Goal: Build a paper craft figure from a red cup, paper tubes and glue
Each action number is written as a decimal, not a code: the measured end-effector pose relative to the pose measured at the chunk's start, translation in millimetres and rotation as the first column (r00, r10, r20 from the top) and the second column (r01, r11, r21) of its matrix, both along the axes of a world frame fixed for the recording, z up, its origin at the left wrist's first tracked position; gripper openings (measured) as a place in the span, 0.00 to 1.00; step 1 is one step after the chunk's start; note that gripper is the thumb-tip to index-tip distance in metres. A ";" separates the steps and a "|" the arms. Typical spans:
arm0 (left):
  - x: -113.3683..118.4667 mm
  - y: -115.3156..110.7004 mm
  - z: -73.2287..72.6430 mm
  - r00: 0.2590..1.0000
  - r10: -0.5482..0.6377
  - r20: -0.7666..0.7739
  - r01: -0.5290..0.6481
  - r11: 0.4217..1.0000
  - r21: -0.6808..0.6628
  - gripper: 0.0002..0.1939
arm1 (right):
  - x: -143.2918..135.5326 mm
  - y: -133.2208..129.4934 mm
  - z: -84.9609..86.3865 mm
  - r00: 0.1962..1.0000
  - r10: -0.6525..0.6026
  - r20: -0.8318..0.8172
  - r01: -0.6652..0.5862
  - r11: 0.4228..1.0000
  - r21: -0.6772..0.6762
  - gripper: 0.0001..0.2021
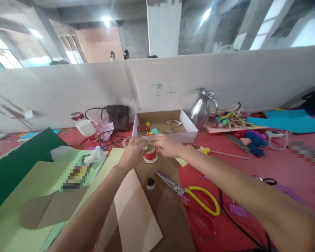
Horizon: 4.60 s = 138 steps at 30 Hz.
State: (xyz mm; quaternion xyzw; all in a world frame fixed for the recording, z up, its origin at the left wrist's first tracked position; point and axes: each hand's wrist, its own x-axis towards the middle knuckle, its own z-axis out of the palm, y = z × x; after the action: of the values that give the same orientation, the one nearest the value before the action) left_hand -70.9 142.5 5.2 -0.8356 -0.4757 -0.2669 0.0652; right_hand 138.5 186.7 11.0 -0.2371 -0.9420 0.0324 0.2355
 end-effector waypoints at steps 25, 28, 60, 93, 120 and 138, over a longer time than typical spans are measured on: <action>-37.1 -174.4 -38.8 0.846 0.460 0.270 -0.342 0.856 -0.387 0.18 | 88.0 -218.9 -67.5 0.891 -0.447 0.077 0.445 0.829 -0.339 0.21; -46.0 -214.0 -51.4 0.738 0.610 0.288 -0.492 0.779 -0.389 0.22 | 92.9 -224.5 -76.6 0.879 -0.470 0.085 0.469 0.818 -0.333 0.22; -32.3 -233.8 -98.5 0.891 0.375 0.254 -0.355 0.927 -0.123 0.14 | 39.4 -120.3 -43.0 0.726 -0.674 0.134 0.685 0.694 -0.221 0.07; -48.1 -210.8 -86.9 0.940 0.297 0.169 -0.292 0.955 -0.054 0.18 | 74.2 -62.2 40.5 0.688 -0.635 -0.351 0.659 0.749 -0.063 0.14; -55.0 -211.0 -60.5 0.766 0.567 -0.302 -0.631 0.753 -0.186 0.17 | 109.3 -226.6 -97.4 0.852 -0.512 0.110 0.523 0.838 -0.155 0.23; -54.8 -182.9 -54.7 0.564 0.746 -0.353 -0.826 0.516 -0.228 0.26 | 114.3 -253.9 -93.3 0.849 -0.529 0.005 0.519 0.830 -0.206 0.23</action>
State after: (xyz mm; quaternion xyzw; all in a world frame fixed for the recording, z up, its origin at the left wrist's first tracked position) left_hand -125.7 -40.4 -49.6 -0.5463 -0.8342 -0.0233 0.0711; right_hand 252.9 -67.1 -82.3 -0.5075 -0.8263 0.0669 0.2349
